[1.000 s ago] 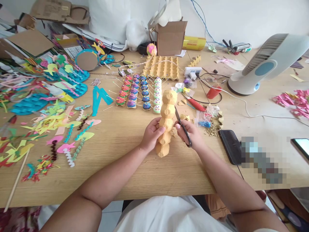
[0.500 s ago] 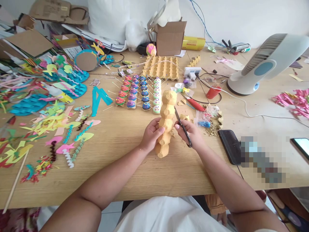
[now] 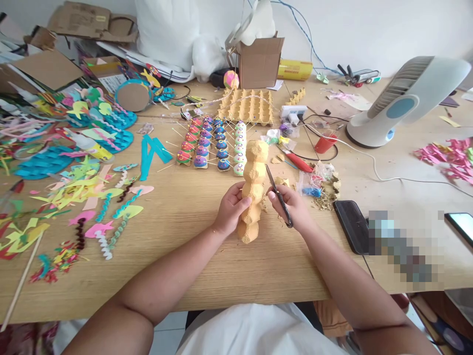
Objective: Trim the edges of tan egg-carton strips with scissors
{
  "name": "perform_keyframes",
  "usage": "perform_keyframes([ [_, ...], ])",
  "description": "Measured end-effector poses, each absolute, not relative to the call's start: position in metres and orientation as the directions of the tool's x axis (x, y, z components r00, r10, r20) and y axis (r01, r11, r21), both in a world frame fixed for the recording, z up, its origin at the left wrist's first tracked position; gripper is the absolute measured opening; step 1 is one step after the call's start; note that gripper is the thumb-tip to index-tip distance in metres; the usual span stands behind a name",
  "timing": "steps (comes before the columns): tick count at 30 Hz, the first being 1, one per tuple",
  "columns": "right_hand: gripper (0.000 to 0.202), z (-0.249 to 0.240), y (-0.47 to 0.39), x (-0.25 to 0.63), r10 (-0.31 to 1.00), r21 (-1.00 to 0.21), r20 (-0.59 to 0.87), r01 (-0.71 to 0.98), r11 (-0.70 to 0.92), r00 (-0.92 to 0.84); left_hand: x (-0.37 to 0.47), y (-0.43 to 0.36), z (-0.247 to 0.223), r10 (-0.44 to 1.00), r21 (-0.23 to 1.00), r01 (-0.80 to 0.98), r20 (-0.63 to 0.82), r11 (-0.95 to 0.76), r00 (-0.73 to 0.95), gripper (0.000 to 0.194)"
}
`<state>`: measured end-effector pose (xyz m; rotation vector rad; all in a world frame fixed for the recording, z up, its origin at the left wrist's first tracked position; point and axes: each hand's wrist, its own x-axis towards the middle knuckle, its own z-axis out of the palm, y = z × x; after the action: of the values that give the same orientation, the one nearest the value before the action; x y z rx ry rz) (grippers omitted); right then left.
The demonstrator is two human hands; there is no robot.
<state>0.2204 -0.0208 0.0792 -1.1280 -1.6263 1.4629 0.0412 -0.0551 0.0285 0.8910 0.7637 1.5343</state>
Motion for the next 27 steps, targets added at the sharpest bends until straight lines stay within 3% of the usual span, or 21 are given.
perform_keyframes([
  [14,0.052,0.0806,-0.0190,0.2202,0.908,-0.983,-0.047,0.182,0.033,-0.416,0.0410,-0.0559,0.0248,0.992,0.844,-0.521,0.122,-0.126,-0.041,0.051],
  [27,0.047,0.0741,-0.0121,0.2287,0.921,-0.947,-0.036,0.308,0.093,-0.388,0.0410,-0.0568,0.0247,0.991,0.846,-0.518,0.130,-0.125,-0.027,0.051],
])
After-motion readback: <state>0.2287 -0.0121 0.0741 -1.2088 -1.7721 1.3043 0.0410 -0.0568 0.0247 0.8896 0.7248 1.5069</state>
